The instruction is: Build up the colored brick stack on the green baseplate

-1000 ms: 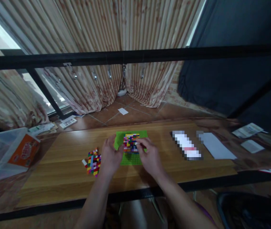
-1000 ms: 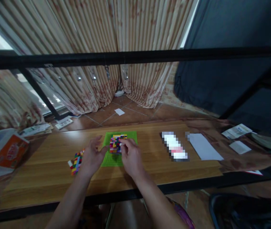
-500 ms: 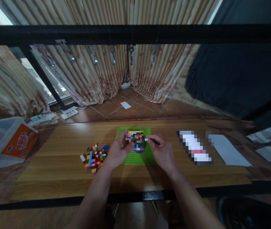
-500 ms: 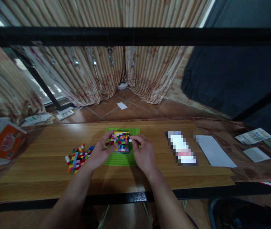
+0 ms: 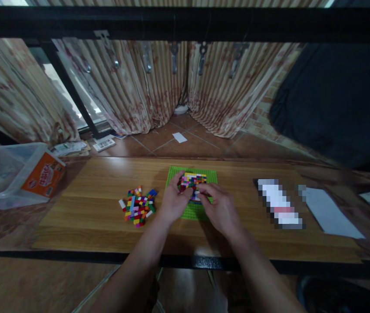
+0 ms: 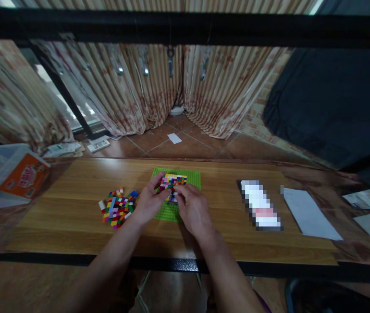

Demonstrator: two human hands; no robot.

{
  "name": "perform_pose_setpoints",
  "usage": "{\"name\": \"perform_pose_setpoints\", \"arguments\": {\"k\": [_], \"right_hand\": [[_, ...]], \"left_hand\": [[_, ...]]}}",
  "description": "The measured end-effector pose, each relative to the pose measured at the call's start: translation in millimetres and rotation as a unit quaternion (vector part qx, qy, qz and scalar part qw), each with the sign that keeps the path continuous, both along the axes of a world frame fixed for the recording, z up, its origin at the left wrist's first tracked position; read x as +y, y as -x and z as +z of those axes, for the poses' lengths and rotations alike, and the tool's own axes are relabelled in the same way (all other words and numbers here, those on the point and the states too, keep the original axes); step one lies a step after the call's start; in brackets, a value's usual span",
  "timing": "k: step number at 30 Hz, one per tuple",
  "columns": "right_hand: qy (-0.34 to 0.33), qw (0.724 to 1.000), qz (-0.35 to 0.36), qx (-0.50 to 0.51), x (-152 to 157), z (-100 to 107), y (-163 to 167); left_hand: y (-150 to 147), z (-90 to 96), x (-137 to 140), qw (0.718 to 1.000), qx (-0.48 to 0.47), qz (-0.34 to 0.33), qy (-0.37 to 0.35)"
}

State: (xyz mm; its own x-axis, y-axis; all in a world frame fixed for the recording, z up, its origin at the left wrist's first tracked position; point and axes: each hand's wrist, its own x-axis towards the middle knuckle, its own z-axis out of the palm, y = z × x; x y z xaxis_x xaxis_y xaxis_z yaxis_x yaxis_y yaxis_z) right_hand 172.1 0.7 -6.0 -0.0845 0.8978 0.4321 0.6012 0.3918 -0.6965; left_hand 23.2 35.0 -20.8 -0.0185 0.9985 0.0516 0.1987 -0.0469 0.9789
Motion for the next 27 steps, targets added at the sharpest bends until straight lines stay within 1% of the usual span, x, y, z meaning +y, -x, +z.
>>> {"name": "perform_pose_setpoints", "arguments": {"k": [4,7,11,15,21,27], "right_hand": [[-0.016,0.999,-0.007,-0.029,2,-2,2],[-0.026,0.998,-0.023,-0.054,3,-3,5],[-0.024,0.995,-0.046,-0.082,0,-5,8],[-0.017,0.996,-0.051,-0.077,-2,-7,10],[-0.021,0.994,-0.075,-0.072,-3,-7,14],[-0.002,0.991,-0.110,-0.079,-4,-6,19]], "left_hand": [[-1,1.5,-2,1.000,0.008,0.003,-0.001],[-1,5.4,-5,0.999,0.035,0.002,-0.002],[1,9.2,-9,0.999,0.048,-0.007,0.005],[4,11.2,-11,0.999,0.033,-0.014,0.006],[4,10.0,-13,0.999,0.037,-0.016,0.000],[-2,9.2,-13,0.999,0.052,0.003,-0.002]]}}
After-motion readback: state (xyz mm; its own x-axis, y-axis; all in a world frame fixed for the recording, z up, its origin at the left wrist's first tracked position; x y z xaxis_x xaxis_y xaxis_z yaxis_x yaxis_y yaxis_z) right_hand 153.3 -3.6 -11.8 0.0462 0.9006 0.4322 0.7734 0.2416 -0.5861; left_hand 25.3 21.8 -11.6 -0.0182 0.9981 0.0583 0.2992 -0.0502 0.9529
